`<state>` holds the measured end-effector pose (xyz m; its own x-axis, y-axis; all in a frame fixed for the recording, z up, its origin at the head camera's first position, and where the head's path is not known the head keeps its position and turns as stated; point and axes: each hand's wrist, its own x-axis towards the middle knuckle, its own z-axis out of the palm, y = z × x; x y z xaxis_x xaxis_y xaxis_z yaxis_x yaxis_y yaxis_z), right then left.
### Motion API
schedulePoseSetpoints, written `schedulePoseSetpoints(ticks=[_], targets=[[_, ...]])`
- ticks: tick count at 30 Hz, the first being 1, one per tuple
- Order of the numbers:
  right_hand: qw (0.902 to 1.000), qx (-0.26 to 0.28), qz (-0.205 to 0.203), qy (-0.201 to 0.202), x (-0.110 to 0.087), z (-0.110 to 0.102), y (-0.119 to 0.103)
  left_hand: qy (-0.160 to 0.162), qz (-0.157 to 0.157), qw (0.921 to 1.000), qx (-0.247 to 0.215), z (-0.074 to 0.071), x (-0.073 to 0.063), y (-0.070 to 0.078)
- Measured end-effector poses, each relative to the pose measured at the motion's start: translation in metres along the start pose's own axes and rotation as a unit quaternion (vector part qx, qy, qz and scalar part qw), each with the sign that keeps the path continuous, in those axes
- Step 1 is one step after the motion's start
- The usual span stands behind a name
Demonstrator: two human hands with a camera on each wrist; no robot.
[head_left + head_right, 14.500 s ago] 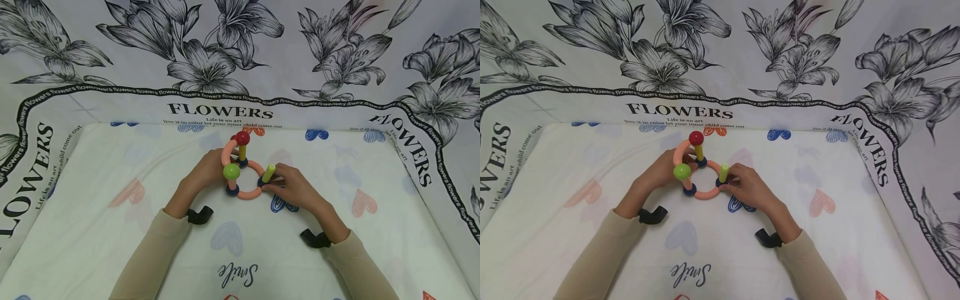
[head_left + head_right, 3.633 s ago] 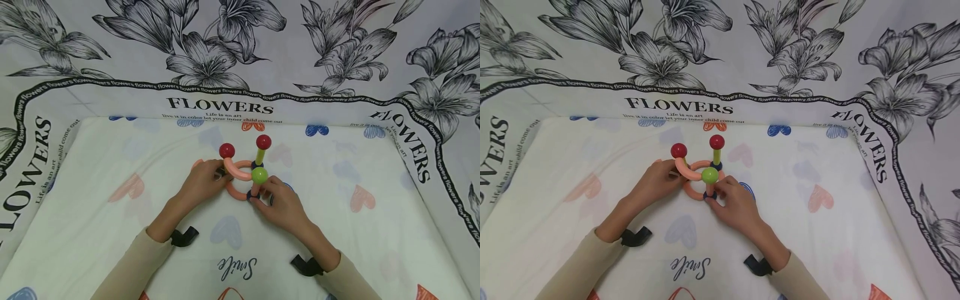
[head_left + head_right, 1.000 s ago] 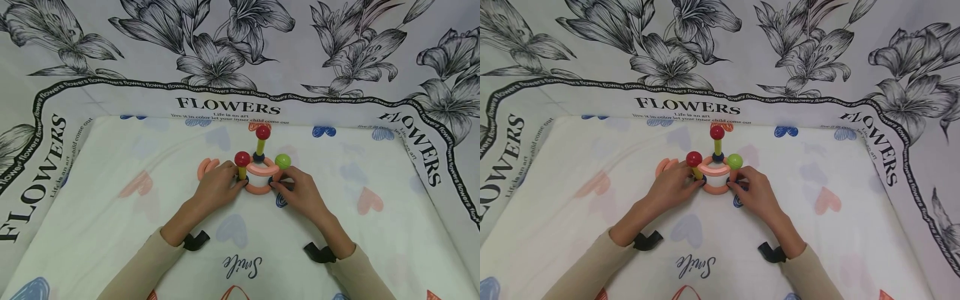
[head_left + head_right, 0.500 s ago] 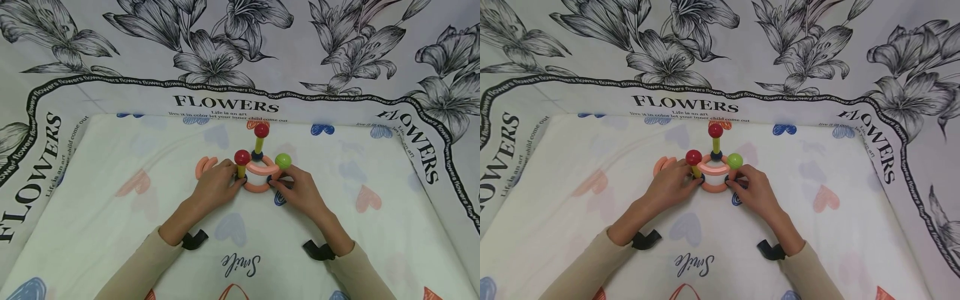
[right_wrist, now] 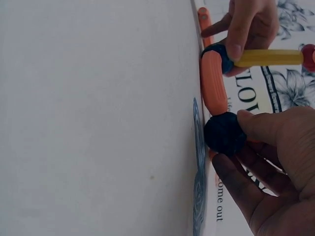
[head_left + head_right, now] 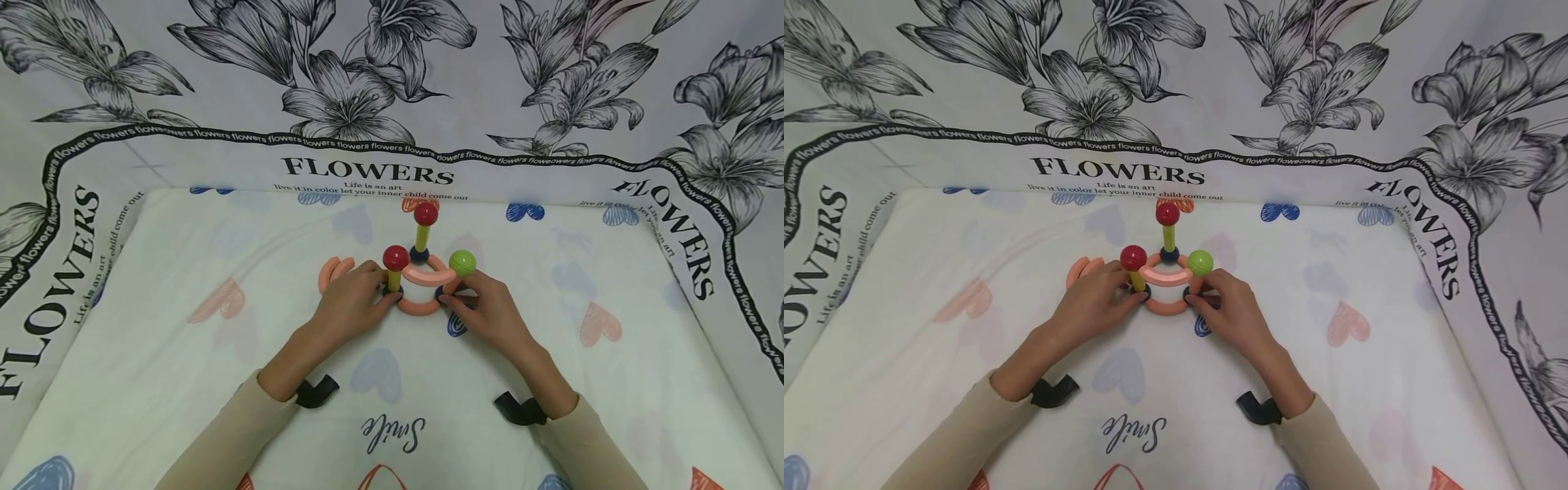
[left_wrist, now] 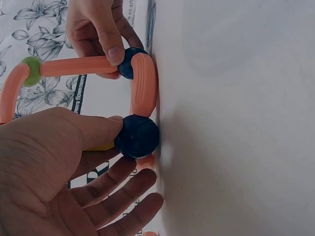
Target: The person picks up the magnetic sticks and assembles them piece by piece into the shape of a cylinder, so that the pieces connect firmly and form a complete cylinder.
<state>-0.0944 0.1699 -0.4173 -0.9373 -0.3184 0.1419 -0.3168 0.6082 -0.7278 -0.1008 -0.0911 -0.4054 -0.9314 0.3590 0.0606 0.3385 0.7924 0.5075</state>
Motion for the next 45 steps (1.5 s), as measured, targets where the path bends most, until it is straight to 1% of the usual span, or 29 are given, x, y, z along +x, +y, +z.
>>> schedulePoseSetpoints(ticks=[6,11,13,19,23,27,32,34,36,41,45], targets=[[1.0000,-0.001,0.008,0.000,-0.001,-0.003,0.001,0.003,0.003,1.0000,-0.002,0.002,0.001,0.002],[1.0000,0.003,0.006,-0.002,-0.002,-0.003,0.002,0.001,-0.016,0.9998,-0.011,0.002,0.002,0.004],[1.0000,0.002,0.003,-0.001,-0.002,-0.004,0.002,0.001,-0.021,0.9996,-0.016,0.000,0.002,0.005],[1.0000,0.003,-0.002,0.002,0.001,-0.003,0.003,-0.010,-0.017,0.9996,-0.021,-0.007,0.000,0.004],[1.0000,0.007,-0.006,-0.002,0.004,-0.002,0.002,-0.013,-0.032,0.9990,-0.029,-0.017,-0.003,-0.003],[1.0000,0.004,-0.003,0.000,0.005,-0.003,-0.001,-0.005,-0.049,0.9980,-0.038,-0.031,-0.005,-0.010],[1.0000,0.003,-0.007,0.000,0.005,-0.004,0.001,0.035,-0.051,0.9965,-0.056,-0.045,-0.007,-0.022],[1.0000,0.003,-0.007,0.003,0.004,-0.004,0.002,0.046,-0.051,0.9954,-0.066,-0.048,-0.009,-0.028],[1.0000,0.004,-0.006,0.004,0.002,-0.003,0.003,0.052,-0.059,0.9943,-0.073,-0.050,-0.011,-0.034],[0.9999,0.011,-0.007,-0.007,-0.001,0.001,0.005,0.046,-0.104,0.9903,-0.080,-0.057,-0.016,-0.046],[0.9999,0.010,-0.009,-0.007,-0.001,0.000,0.006,0.020,-0.131,0.9881,-0.078,-0.063,-0.017,-0.052]])
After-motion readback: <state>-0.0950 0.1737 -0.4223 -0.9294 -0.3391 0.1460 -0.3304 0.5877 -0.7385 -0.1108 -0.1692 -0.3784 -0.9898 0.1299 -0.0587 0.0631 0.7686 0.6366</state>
